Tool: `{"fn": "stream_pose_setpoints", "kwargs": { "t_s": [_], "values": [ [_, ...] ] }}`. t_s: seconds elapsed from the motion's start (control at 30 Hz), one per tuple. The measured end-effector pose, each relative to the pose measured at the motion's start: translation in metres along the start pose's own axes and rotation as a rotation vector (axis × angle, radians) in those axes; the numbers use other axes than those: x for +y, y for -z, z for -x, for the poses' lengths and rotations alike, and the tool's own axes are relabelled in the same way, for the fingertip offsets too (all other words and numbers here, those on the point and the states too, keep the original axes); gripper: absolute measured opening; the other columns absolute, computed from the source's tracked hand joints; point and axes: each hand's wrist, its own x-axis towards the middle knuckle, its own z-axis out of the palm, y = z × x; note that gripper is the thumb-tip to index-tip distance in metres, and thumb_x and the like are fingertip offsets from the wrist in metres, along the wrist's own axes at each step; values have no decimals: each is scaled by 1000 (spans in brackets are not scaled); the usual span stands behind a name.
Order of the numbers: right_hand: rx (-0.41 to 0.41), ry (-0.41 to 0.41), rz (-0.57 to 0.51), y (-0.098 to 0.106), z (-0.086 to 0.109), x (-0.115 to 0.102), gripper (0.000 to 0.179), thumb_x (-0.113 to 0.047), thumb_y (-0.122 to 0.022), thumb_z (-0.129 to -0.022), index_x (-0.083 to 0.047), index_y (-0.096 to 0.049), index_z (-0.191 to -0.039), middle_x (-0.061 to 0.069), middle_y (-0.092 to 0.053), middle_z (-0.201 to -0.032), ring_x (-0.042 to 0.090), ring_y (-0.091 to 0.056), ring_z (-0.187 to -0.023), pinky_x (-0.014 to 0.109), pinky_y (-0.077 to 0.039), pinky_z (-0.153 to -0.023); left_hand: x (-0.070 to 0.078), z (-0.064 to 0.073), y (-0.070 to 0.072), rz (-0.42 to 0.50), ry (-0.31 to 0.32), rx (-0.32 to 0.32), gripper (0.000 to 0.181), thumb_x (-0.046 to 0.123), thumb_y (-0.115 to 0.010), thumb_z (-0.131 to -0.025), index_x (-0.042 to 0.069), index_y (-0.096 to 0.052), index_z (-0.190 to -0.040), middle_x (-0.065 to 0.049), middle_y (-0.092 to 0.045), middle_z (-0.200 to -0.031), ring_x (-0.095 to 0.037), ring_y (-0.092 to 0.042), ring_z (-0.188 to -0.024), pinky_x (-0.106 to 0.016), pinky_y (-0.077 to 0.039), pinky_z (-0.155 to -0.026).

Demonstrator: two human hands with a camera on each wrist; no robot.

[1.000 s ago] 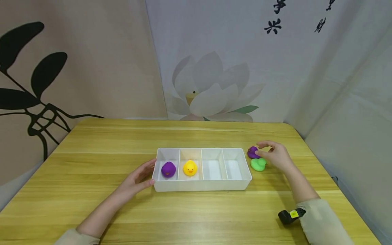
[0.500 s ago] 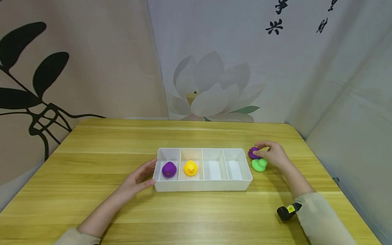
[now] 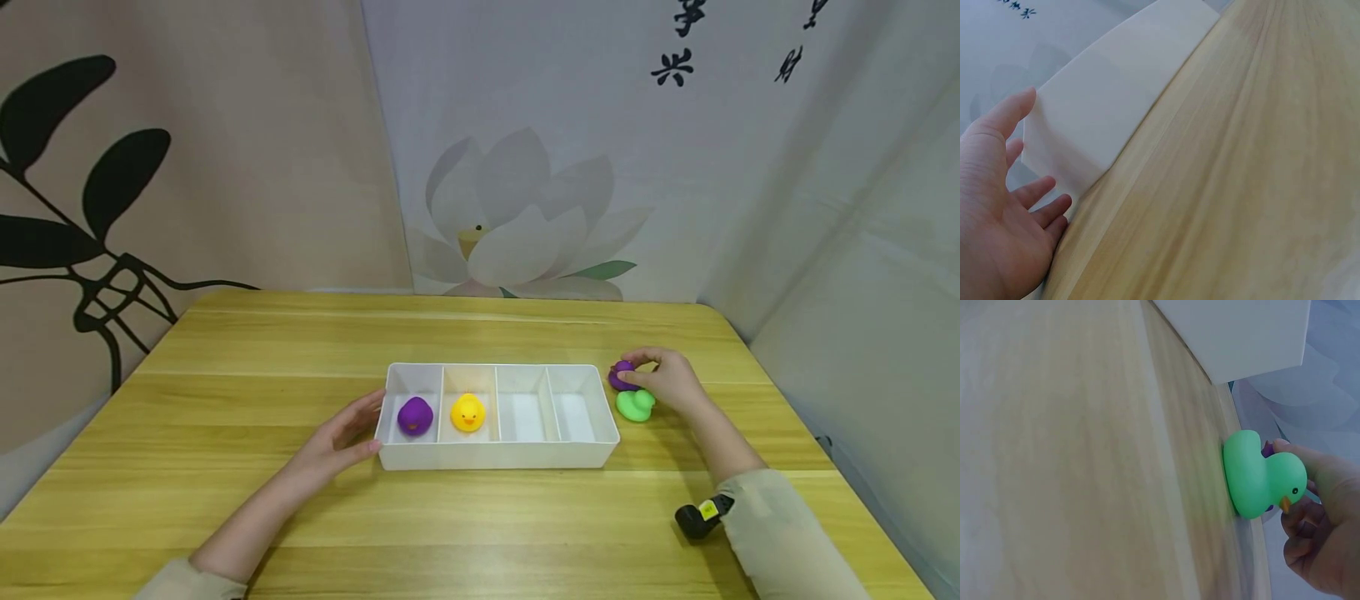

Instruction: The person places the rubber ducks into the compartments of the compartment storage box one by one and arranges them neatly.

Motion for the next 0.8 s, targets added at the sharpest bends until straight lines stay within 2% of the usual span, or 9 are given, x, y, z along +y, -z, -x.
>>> {"fn": "stream_pose_setpoints", "kwargs": {
  "t_s": [0.3, 0.57, 0.8],
  "values": [
    [9, -11, 2, 3, 2, -4, 39, -26, -73, -87, -1, -66, -115, 18, -64, -110, 25, -51, -80, 31, -44, -66, -1, 0, 0, -7, 0, 6, 64, 9, -61, -93, 13, -31, -150, -23, -41, -143, -44, -34, -131, -64, -23, -105],
    [21, -10, -8, 9, 6, -14, 38, -27, -73, -86, -2, -67, -115, 16, -65, -104, 23, -49, -75, 28, -44, -59, -2, -1, -1, -13, 0, 9, 64, 9, -61, -93, 13, -32, -150, -22, -42, -142, -43, -35, -131, -63, -23, -105],
    [42, 53, -15, 17, 10, -22, 38, -25, -74, -85, -1, -67, -114, 15, -65, -94, 20, -47, -66, 25, -38, -48, -2, -1, -1, -13, -4, 7, 64, 8, -61, -93, 13, -32, -150, -23, -42, -142, -43, -35, -131, -63, -23, -105]
  ]
}}
